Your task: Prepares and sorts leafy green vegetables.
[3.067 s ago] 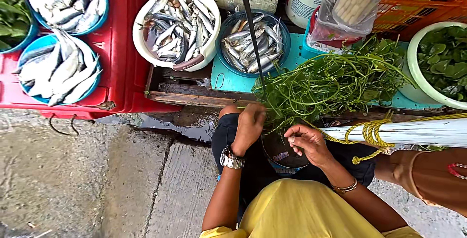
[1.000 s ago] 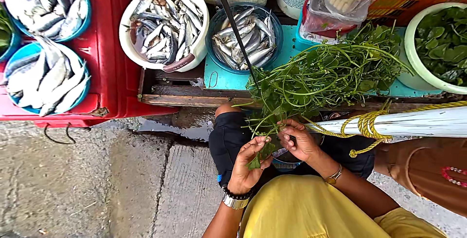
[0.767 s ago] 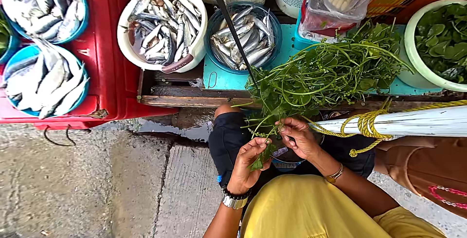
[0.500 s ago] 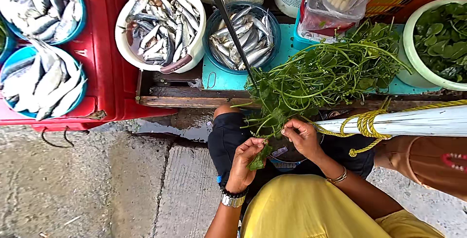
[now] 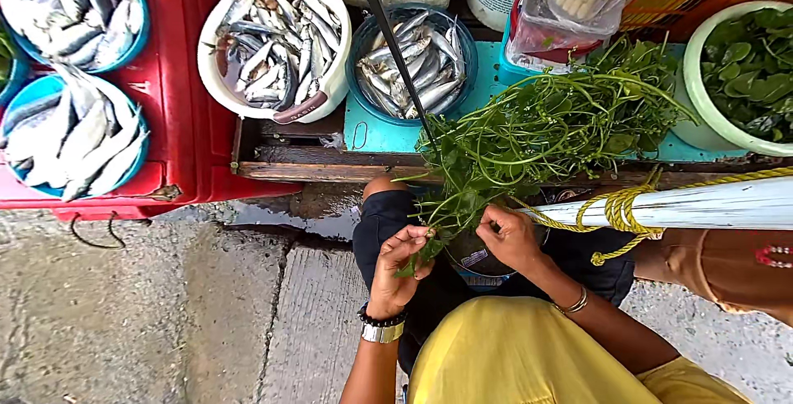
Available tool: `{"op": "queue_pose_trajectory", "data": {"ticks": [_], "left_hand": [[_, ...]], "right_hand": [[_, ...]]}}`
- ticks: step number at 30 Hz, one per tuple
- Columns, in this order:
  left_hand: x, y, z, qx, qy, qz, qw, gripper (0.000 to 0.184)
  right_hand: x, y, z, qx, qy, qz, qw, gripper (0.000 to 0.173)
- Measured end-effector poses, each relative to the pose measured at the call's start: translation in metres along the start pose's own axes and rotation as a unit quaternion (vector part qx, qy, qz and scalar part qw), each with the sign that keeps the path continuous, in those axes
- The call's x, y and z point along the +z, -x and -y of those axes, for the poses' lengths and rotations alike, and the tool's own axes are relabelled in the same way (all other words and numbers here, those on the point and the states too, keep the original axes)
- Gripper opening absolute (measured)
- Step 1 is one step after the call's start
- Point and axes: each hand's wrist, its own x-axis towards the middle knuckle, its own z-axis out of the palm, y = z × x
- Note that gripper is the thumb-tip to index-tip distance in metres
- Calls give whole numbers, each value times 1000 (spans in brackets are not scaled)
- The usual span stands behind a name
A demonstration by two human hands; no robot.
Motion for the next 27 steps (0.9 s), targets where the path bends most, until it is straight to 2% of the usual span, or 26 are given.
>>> {"op": "queue_pose_trajectory", "data": {"ticks": [2,3,6,9,11,14,16,19,23,27], "left_hand": [[2,-1,-6,38,-179,-52,982,15],[2,-2,-9,60,-286,-60,955,14],[-5,-5,-21,125,-561,-54,817,19],[11,-9,-35,214,-682,-76,695,35],[29,-15,-39,272,-709,-76,646,36],[48,-37,-28,294,-719,-24,630,33],[49,-58,-14,261,-725,3,637,35],[45,-85,2,221,-731,9,645,33],[44,-96,12,193,-732,11,653,31],[47,-92,10,165,-727,29,667,36]], "right_hand": [[-9,-4,-1,67,-106,62,990,15],[-13,-5,0,103,-184,91,973,13],[-21,-3,5,194,-368,151,897,10],[-27,-1,7,231,-432,187,852,17],[-29,-1,6,249,-460,205,828,23],[-29,1,7,266,-476,186,817,19],[-28,1,12,263,-452,143,840,13],[-23,-2,15,203,-390,81,894,6],[-14,-9,15,58,-185,-12,981,11],[0,-21,15,-19,32,-92,995,22]]}}
